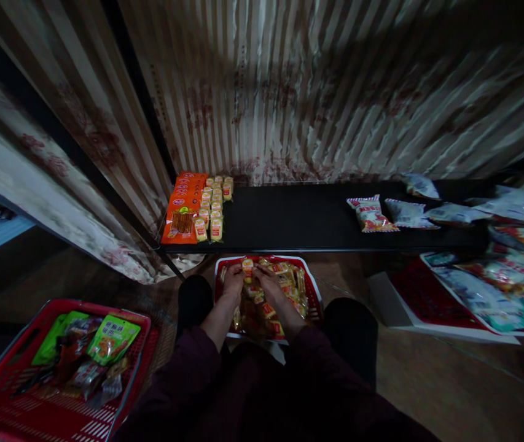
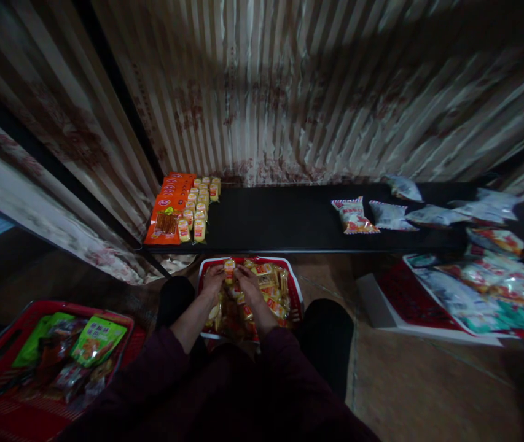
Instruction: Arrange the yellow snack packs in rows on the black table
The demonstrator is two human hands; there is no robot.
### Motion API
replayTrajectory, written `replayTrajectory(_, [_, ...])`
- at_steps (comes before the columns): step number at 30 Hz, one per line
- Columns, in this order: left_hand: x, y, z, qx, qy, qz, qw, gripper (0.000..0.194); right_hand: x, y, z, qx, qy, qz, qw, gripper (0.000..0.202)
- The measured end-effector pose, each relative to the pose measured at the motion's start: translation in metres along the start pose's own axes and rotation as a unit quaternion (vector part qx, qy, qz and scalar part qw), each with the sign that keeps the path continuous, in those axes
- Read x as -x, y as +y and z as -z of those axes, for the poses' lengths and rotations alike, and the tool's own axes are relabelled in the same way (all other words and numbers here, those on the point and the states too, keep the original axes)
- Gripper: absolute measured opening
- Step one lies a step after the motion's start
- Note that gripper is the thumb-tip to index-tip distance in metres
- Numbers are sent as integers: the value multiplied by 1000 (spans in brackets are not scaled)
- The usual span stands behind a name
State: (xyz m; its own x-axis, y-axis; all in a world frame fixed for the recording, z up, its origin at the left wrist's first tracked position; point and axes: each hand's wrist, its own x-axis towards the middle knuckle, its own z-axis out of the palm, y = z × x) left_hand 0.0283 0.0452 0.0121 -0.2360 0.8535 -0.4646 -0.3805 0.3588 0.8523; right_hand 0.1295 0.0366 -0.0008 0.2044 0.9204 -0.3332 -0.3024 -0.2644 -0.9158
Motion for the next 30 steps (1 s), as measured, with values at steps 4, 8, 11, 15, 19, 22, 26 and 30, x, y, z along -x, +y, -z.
replayTrajectory(4, [3, 6, -5, -17, 16, -29, 999, 22, 7, -7, 0, -14, -8, -2, 1000, 33])
replayTrajectory(8, [1, 6, -6, -32, 25, -32, 999, 19, 9, -13, 0, -24, -20, -2, 999, 36])
replayTrajectory(11, [-2, 2, -4, -43, 22, -28, 998, 17, 9, -14, -1, -35, -22, 1, 999, 38])
replayTrajectory(15, [-1, -3, -1, -63, 26, -22, 997, 14, 12, -11, -1, -29, -30, 17, 999, 36])
replayTrajectory(19, [3, -6, 2, -71, 13, -9, 997, 11, 14, -6, -2, -23, -23, 23, 999, 37])
replayTrajectory(22, [4, -8, 3, -76, 2, -23, 997, 16, 13, -4, -3, -24, -4, 11, 1000, 42])
replayTrajectory(26, [1, -10, 3, -70, 1, -7, 998, 25, 12, -6, -4, -10, -2, 4, 1000, 45])
replayTrajectory(30, [-5, -14, 3, -66, 13, -7, 998, 23, 15, -10, -4, 19, -18, 24, 999, 41])
